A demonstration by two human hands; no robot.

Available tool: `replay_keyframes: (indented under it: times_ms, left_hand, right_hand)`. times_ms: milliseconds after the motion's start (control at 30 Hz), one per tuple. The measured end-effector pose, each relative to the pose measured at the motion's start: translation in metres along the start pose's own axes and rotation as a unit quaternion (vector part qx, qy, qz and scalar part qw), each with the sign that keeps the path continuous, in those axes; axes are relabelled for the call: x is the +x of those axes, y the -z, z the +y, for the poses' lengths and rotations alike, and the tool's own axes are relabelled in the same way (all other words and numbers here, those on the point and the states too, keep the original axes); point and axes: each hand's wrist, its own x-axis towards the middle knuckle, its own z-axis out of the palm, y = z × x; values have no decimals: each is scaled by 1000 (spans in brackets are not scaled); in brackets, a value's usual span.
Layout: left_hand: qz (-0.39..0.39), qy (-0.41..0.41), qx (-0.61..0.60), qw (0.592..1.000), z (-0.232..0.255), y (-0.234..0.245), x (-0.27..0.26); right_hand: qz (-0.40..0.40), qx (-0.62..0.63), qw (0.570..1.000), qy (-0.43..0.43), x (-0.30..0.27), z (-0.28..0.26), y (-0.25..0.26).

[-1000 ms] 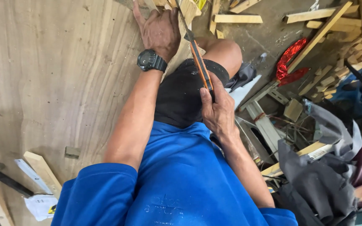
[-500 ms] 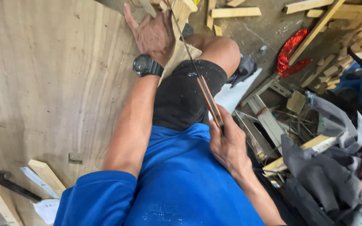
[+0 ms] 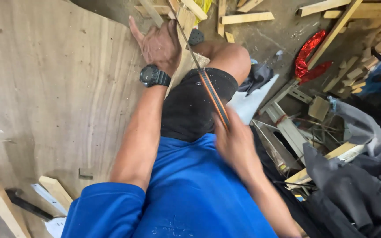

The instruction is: Measuring, marking, and sawing wooden planks on a workbench.

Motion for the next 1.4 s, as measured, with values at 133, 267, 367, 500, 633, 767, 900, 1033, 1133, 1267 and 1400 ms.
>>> replay_keyframes:
  times_ms: [133, 267, 367, 500, 633, 767, 900, 1033, 1133, 1267, 1400]
  left_hand:
    - [-9, -21, 16, 1000, 4, 13, -12]
    - [-57, 12, 25, 998, 6, 13, -21]
    - [-112, 34, 68, 991, 4, 13, -16]
    - [-62, 5, 32, 998, 3, 10, -16]
    - [-173, 51, 61, 982, 10, 19, -14]
    - [-80, 3, 56, 995, 4, 9, -17]
    - [-36, -15, 52, 998, 5, 14, -11]
    - [-52, -13, 51, 997, -4, 4, -18]
    - [-143, 28, 82, 986, 5, 9, -12]
    - [-198, 67, 63, 976, 13, 17, -6]
    - [-51, -41, 92, 994, 0, 11, -7]
  right_hand:
    - [16, -23, 999, 24, 61, -13, -20]
    - [-17, -18, 999, -39, 56, -32, -8]
    - [-25, 3, 1000, -14, 52, -42, -2]
    - [-44, 36, 998, 34, 33, -37, 5]
    - [-41, -26, 996, -75, -55, -10, 28]
    - [-23, -21, 992, -125, -20, -11, 11]
    - [12, 26, 999, 27, 75, -19, -23]
    - [-10, 46, 999, -6, 22, -15, 0]
    - [-5, -26, 994, -106, -67, 5, 24]
    - [-1, -8, 998, -62, 5, 0, 0]
    - [33, 41, 997, 52, 93, -12, -30]
